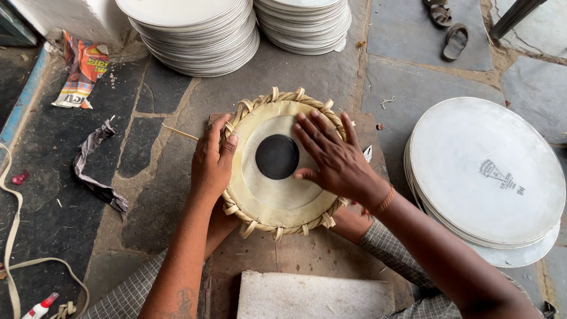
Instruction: The person sits on the floor and weaves a long rope around the body of a drum to secure the drumhead. They pull the rope tight and adjust the tension by hand, occasionally tapping the drum surface to check the sound.
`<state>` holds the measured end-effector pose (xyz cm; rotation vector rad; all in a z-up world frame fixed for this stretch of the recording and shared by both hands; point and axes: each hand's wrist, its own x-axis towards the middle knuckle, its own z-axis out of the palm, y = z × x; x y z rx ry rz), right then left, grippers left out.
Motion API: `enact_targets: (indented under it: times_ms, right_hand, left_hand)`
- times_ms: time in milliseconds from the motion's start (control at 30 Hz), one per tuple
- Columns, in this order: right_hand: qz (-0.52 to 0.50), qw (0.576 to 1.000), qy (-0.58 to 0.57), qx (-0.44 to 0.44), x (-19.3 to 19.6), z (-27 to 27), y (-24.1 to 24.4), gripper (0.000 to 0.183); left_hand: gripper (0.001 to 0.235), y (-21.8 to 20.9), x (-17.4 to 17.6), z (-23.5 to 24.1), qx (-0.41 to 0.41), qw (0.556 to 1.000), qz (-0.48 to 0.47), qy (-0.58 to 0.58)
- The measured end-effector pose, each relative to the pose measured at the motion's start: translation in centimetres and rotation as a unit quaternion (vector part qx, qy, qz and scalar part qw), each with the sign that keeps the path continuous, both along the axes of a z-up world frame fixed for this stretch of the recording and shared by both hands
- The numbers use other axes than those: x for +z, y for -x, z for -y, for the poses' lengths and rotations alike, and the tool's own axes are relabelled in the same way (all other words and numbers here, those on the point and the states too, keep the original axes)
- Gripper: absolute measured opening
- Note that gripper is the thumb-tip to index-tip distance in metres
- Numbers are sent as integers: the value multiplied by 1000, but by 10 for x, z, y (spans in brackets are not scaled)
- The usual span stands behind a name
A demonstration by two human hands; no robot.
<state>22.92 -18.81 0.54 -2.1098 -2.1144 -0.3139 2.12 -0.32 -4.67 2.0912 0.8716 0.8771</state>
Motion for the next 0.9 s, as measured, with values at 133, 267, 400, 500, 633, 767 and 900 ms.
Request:
enact_targets:
  times_ms: [133,267,400,500,633,767,900]
  right_hand:
    - [-2,1000,10,16,-8,-4,-11,91]
    - [30,998,55,-10,-10,27,13,93]
    - [-28,994,105,30,-8,70,70,96]
    - [-78,988,110,80,-11,87,84,94]
    - [-38,995,82,-39,-14,85,57,89]
    - [-3,987,70,-143,-18,73,65,93]
    - [-85,994,-10,-67,-45,62,148,105]
  left_hand:
    - [44,4,1,3,-8,1000,17,-3]
    - [45,7,-1,5,-5,1000,-4,9]
    - [44,5,-1,1,-16,1000,25,-6]
    - [44,6,-2,2,-12,999,31,-3]
    - [45,5,0,6,-9,999,37,0]
    - [45,2,2,6,5,999,31,31]
    - [45,-7,-1,4,1,999,40,31]
